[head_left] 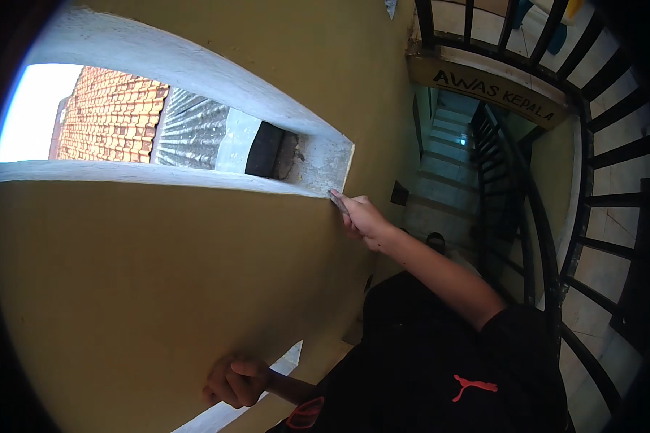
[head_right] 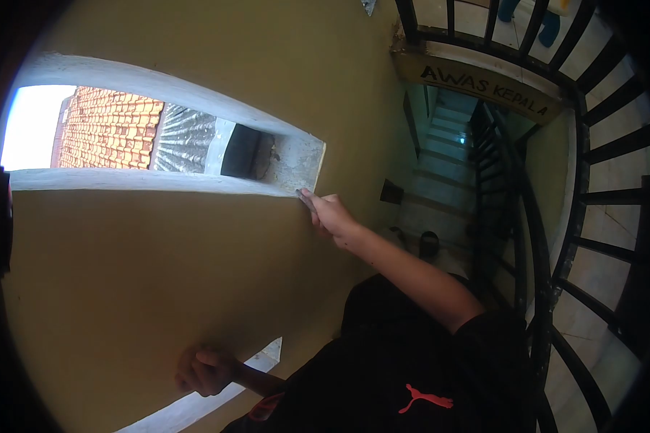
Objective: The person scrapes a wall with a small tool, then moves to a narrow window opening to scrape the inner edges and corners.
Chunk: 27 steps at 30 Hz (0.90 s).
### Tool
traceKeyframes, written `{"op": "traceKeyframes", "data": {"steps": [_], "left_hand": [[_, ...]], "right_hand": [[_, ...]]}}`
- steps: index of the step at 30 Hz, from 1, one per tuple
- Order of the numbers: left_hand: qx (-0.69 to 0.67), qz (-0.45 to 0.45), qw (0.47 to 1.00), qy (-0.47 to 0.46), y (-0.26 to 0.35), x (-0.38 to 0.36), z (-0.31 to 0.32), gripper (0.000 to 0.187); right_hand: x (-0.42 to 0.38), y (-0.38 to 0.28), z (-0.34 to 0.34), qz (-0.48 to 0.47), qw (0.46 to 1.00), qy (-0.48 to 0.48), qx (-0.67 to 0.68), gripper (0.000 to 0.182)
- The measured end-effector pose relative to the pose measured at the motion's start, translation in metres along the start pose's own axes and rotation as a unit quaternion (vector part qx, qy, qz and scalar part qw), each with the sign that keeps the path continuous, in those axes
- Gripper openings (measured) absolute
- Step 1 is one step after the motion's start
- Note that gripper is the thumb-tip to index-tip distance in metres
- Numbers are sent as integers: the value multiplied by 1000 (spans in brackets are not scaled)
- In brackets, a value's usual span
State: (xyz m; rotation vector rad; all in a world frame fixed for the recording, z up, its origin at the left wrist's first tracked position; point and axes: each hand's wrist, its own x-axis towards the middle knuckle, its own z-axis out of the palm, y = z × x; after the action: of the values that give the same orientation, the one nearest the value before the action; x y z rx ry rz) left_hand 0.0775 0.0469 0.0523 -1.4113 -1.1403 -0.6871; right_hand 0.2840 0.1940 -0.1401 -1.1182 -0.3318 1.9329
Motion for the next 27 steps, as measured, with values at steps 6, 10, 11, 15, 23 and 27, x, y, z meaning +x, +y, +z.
{"op": "traceKeyframes", "data": {"steps": [6,10,11,15,23,27], "left_hand": [[4,0,1000,-7,-1,-3,-2,35],[-1,-4,1000,-6,3,0,2,36],[-2,-6,1000,-10,2,0,-1,36],[-11,-2,1000,-4,0,-1,-2,37],[-29,6,1000,-1,0,1,-2,37],[-39,3,999,0,-2,0,-2,36]], "right_hand": [[-3,-13,-5,4,998,-21,-52,63],[-15,-11,13,-18,998,-59,20,65],[-14,-8,11,-43,997,-55,-18,64],[3,-3,-5,-80,992,-9,-98,66],[15,10,-9,-172,976,9,-132,67],[-6,5,5,-167,979,6,-114,65]]}}
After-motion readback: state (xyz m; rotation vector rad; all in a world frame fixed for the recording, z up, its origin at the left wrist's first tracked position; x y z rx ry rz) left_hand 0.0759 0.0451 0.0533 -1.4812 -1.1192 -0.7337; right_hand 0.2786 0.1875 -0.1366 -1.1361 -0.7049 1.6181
